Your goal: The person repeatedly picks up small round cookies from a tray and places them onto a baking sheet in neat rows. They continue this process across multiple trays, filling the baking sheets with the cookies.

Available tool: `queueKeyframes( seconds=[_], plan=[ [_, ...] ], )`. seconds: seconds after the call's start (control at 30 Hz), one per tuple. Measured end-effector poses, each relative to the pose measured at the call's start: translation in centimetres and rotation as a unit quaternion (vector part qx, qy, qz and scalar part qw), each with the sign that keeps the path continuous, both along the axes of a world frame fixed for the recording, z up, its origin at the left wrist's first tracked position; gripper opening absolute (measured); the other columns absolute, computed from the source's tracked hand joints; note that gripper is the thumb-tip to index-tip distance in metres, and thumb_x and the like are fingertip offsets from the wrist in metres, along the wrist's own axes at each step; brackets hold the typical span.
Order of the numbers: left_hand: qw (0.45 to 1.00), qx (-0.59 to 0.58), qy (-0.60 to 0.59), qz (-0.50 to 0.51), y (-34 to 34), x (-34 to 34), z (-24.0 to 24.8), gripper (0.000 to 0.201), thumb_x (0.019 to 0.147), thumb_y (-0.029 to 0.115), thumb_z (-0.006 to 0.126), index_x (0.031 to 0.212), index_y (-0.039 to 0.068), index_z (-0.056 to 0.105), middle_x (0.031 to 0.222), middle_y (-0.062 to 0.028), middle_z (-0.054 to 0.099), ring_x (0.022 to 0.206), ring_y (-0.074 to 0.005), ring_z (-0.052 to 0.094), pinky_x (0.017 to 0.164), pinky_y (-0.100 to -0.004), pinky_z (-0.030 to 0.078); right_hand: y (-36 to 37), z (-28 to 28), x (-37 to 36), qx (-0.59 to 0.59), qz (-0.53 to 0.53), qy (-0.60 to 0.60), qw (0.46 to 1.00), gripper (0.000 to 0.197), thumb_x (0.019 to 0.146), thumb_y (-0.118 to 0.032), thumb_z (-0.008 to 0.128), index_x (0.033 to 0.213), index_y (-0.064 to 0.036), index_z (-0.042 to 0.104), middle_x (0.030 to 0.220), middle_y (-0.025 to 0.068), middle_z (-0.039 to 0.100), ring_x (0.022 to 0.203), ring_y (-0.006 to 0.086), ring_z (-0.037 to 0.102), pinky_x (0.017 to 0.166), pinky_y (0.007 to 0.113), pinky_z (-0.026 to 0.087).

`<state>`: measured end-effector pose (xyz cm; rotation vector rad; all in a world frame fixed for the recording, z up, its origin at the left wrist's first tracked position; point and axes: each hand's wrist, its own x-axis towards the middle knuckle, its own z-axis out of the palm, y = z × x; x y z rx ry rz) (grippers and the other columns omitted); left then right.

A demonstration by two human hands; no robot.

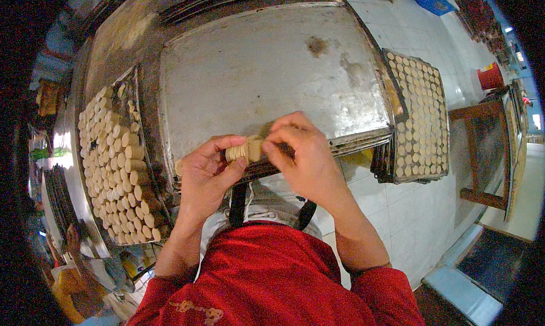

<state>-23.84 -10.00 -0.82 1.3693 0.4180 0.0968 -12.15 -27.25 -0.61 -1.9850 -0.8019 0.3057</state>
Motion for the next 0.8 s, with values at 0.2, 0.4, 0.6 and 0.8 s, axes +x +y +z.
queueKeyframes(
  seconds=[0.2, 0.4, 0.6, 0.8],
  plan=[
    [1.000, 0.009, -0.025, -0.001, -0.8, 1.1, -0.4, 0.033, 0.093, -0.007, 0.067, 0.126, -0.002, 0.065, 0.113, -0.0062, 0.067, 0.102, -0.0112, 0.065, 0.088, -0.0251, 0.053, -0.8, 0.6, 0.7, 0.014, 0.006, 0.022, 1.000, 0.010, 0.086, -0.003, 0.076, 0.093, -0.0008, 0.070, 0.105, 0.0080, 0.061, 0.085, 0.0150, 0.061, 0.070, 0.028, 0.049],
    [0.998, -0.038, -0.019, -0.037, -1.7, 2.3, -0.8, 0.034, 0.093, -0.006, 0.067, 0.127, 0.000, 0.065, 0.116, -0.0051, 0.064, 0.103, -0.0105, 0.064, 0.088, -0.0242, 0.052, -1.6, 0.7, 1.0, 0.025, -0.008, -0.023, 0.999, 0.013, 0.082, 0.000, 0.076, 0.093, 0.0001, 0.069, 0.106, 0.0102, 0.060, 0.090, 0.0204, 0.062, 0.073, 0.030, 0.050],
    [0.998, 0.024, -0.018, -0.050, -2.3, 2.9, -0.5, 0.034, 0.094, -0.006, 0.066, 0.128, -0.001, 0.065, 0.118, -0.0058, 0.065, 0.105, -0.0111, 0.064, 0.088, -0.0249, 0.052, -3.1, 0.4, 1.8, -0.061, -0.083, -0.063, 0.993, 0.011, 0.082, -0.003, 0.076, 0.090, -0.0005, 0.069, 0.106, 0.0121, 0.062, 0.093, 0.0250, 0.065, 0.078, 0.034, 0.052],
    [0.998, -0.005, -0.042, -0.056, -3.0, 4.0, -0.9, 0.033, 0.092, -0.004, 0.069, 0.124, 0.000, 0.068, 0.116, -0.0051, 0.062, 0.102, -0.0100, 0.063, 0.084, -0.0223, 0.051, -3.3, 1.5, 1.4, 0.044, -0.012, 0.018, 0.999, 0.013, 0.081, -0.006, 0.077, 0.090, -0.0013, 0.069, 0.104, 0.0126, 0.063, 0.094, 0.0276, 0.066, 0.079, 0.036, 0.053]
  ],
)
